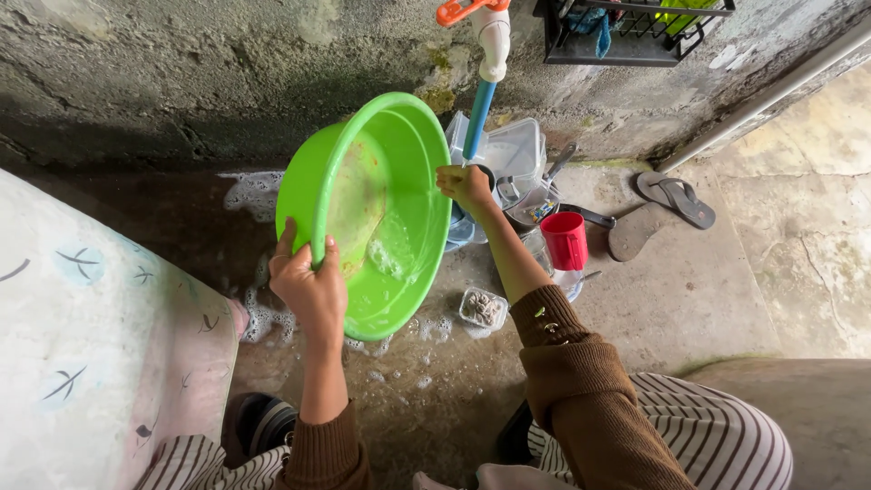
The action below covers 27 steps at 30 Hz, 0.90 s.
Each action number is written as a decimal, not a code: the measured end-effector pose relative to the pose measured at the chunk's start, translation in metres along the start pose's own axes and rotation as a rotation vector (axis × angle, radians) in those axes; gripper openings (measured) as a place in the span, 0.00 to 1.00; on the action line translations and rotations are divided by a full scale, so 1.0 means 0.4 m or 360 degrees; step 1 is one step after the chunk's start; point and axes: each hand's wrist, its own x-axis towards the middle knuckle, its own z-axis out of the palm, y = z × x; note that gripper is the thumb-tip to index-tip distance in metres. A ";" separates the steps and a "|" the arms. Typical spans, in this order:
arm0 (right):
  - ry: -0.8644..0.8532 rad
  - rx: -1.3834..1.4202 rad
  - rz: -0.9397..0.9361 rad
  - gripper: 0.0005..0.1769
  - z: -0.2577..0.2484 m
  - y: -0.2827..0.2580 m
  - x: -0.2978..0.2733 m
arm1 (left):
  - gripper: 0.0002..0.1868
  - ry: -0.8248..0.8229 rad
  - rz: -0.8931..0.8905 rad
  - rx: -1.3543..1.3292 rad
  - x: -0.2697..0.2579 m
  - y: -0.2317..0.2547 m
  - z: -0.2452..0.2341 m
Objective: Washing various kitchen utensils and containers with soap and water at a low-mounted tap.
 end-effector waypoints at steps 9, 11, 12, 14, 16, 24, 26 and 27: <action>0.0393 -0.0964 -0.0292 0.13 -0.008 -0.014 -0.048 | 0.10 0.0269 0.0074 -0.0346 -0.033 -0.066 0.066; 0.0494 -0.1237 -0.0356 0.14 -0.022 0.012 -0.064 | 0.11 0.0310 0.0036 -0.0485 -0.032 -0.103 0.077; 0.0592 -0.1511 -0.0421 0.16 -0.029 0.025 -0.072 | 0.12 0.0351 -0.0003 -0.0624 -0.032 -0.121 0.083; 0.0656 -0.1434 -0.0404 0.21 -0.036 0.059 -0.072 | 0.13 0.0392 0.0049 -0.0679 -0.034 -0.144 0.086; 0.0715 -0.1356 -0.0385 0.28 -0.041 0.047 -0.093 | 0.15 0.0433 0.0099 -0.0730 -0.043 -0.182 0.089; 0.0057 -0.0056 0.0127 0.19 -0.218 -0.028 -0.132 | 0.07 0.0589 -0.0257 -0.1062 -0.113 -0.434 0.224; 0.0092 -0.0243 -0.0146 0.13 -0.256 0.004 -0.121 | 0.08 0.0572 -0.0418 -0.1023 -0.120 -0.428 0.247; 0.0126 -0.0429 -0.0420 0.09 -0.276 0.020 -0.115 | 0.09 0.0555 -0.0579 -0.0979 -0.124 -0.425 0.259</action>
